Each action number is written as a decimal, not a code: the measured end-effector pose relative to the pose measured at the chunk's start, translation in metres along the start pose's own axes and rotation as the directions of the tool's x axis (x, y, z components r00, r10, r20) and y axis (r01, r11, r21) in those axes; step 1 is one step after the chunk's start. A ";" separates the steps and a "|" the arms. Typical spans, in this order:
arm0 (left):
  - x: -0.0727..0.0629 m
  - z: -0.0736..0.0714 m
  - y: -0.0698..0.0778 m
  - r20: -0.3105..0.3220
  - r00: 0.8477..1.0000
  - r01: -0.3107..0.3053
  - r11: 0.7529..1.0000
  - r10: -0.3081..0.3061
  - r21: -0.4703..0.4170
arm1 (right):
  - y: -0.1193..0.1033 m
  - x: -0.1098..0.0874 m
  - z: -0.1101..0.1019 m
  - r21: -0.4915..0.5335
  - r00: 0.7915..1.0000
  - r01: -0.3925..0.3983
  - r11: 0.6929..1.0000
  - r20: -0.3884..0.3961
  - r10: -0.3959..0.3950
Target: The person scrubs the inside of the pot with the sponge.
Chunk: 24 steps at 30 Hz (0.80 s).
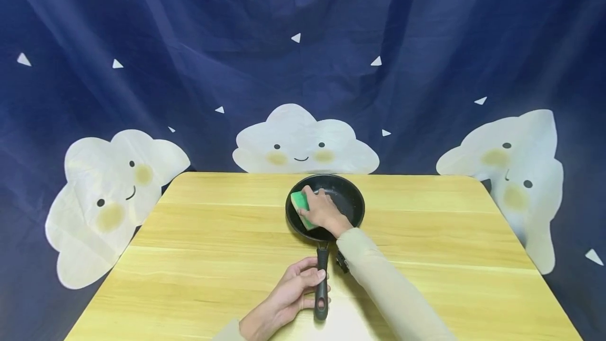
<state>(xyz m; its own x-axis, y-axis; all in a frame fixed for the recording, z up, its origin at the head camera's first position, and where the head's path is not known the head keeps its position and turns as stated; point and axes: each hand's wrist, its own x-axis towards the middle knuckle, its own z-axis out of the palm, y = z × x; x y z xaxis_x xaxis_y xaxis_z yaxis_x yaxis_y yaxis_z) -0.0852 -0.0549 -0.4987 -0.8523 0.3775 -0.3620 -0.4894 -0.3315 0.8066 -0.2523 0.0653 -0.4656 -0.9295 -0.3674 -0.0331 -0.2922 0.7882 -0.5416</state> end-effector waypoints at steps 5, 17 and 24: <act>0.001 0.001 0.000 -0.005 1.000 -0.012 1.000 0.012 0.002 | 0.005 0.001 0.000 -0.077 0.998 0.010 0.997 -0.059 -0.014; 0.001 0.001 -0.001 -0.017 1.000 -0.015 1.000 0.015 -0.006 | 0.014 0.004 0.000 -0.295 0.989 0.031 0.955 -0.132 -0.073; 0.001 0.002 -0.001 -0.025 1.000 -0.012 1.000 0.012 -0.002 | 0.022 0.001 -0.003 -0.402 0.982 0.030 0.915 -0.160 -0.102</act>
<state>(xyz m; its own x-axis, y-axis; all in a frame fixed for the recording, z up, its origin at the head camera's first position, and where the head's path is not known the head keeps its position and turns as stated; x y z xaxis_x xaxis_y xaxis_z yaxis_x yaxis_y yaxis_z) -0.0851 -0.0529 -0.4989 -0.8625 0.3514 -0.3641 -0.4796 -0.3382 0.8097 -0.2604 0.0838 -0.4746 -0.9187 -0.3624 0.1569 -0.3857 0.9088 -0.1593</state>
